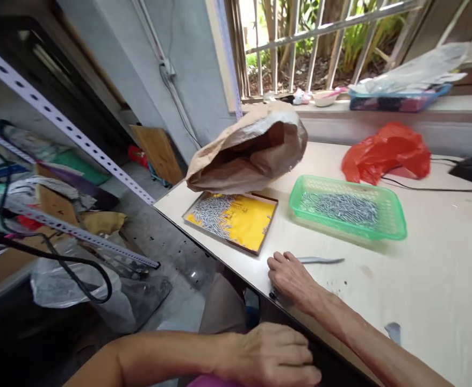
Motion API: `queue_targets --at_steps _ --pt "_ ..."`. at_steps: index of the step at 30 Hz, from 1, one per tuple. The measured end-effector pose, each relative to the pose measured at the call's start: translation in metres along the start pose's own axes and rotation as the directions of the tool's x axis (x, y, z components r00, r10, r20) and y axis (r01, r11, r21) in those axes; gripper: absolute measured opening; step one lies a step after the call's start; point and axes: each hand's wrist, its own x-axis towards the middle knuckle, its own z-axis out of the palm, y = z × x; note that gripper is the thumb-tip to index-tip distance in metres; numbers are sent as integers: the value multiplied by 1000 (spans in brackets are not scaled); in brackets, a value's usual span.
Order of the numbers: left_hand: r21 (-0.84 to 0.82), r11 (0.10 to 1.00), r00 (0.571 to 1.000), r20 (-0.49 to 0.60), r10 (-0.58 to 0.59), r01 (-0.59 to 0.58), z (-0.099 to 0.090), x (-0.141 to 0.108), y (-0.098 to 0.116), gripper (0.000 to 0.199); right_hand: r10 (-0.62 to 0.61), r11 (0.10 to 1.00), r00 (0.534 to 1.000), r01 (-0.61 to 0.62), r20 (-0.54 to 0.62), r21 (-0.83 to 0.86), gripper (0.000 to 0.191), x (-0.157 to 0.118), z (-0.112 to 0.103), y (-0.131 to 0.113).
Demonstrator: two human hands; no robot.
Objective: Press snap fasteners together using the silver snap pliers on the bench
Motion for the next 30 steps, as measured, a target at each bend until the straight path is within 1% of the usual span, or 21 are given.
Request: queue_targets --at_steps 1,2,3,4,6,7,8,9,10,11,12,13,14,17,19,21,23,25,27,28,30 --pt "-4 1000 998 -64 -8 7 -14 -8 -8 24 -9 999 1000 11 -29 41 15 2 1 1" --pt "10 996 987 -132 -90 92 -28 -15 -22 24 -9 996 997 16 -78 89 15 4 0 2" --pt "44 970 959 -169 -229 239 -43 -23 -39 23 5 990 990 15 -144 138 16 6 -4 2" --pt "91 901 897 -180 -404 424 -56 -30 -61 22 38 982 974 5 -222 188 17 7 -11 3" --pt "160 654 672 -234 -703 740 -78 -45 -110 24 141 965 907 -36 -397 260 16 7 -33 12" --pt "185 521 553 -246 -796 833 -87 -53 -135 25 211 958 852 -84 -480 273 14 6 -47 21" --pt "212 421 464 -226 -857 882 -93 -60 -157 25 268 954 788 -135 -554 269 12 3 -61 33" --pt "237 350 397 -195 -897 906 -98 -66 -177 25 315 948 723 -215 -614 233 11 -2 -74 49" --pt "253 311 357 -160 -920 916 -100 -71 -193 24 378 921 648 -339 -661 194 13 -8 -84 68" --pt "263 296 335 -115 -935 918 -102 -75 -206 23 410 885 588 -442 -697 147 17 -15 -92 88" --pt "268 300 329 -70 -942 916 -102 -78 -215 22 446 846 597 -524 -667 98 24 -24 -96 107" --pt "269 316 336 -28 -941 910 -101 -80 -221 22 461 825 637 -564 -618 35 32 -33 -96 124" --pt "271 338 349 8 -937 901 -100 -80 -225 22 485 800 651 -599 -584 -3 39 -43 -93 138" --pt "276 383 381 63 -922 882 -95 -76 -228 20 542 772 647 -635 -536 13 44 -67 -73 150" --pt "198 367 365 47 -930 909 -92 -73 -231 16 531 799 661 -599 -530 53 38 -73 -60 136" --pt "25 310 310 7 -951 951 -92 -70 -235 13 495 845 691 -523 -526 108 29 -68 -53 111" --pt "-130 245 246 -9 -969 961 -94 -67 -239 15 478 875 715 -434 -510 212 24 -52 -52 84" --pt "-200 212 221 24 -975 957 -98 -65 -239 20 499 859 735 -353 -458 370 27 -25 -53 62" --pt "-344 166 216 115 -970 924 -101 -60 -233 24 545 774 751 -280 -373 567 32 11 -53 45" --pt "-450 132 225 160 -961 883 -102 -57 -227 25 577 689 756 -248 -308 681 34 31 -51 39" --pt "-625 83 248 182 -951 776 -104 -50 -210 26 638 431 756 -193 -147 881 39 71 -45 29"
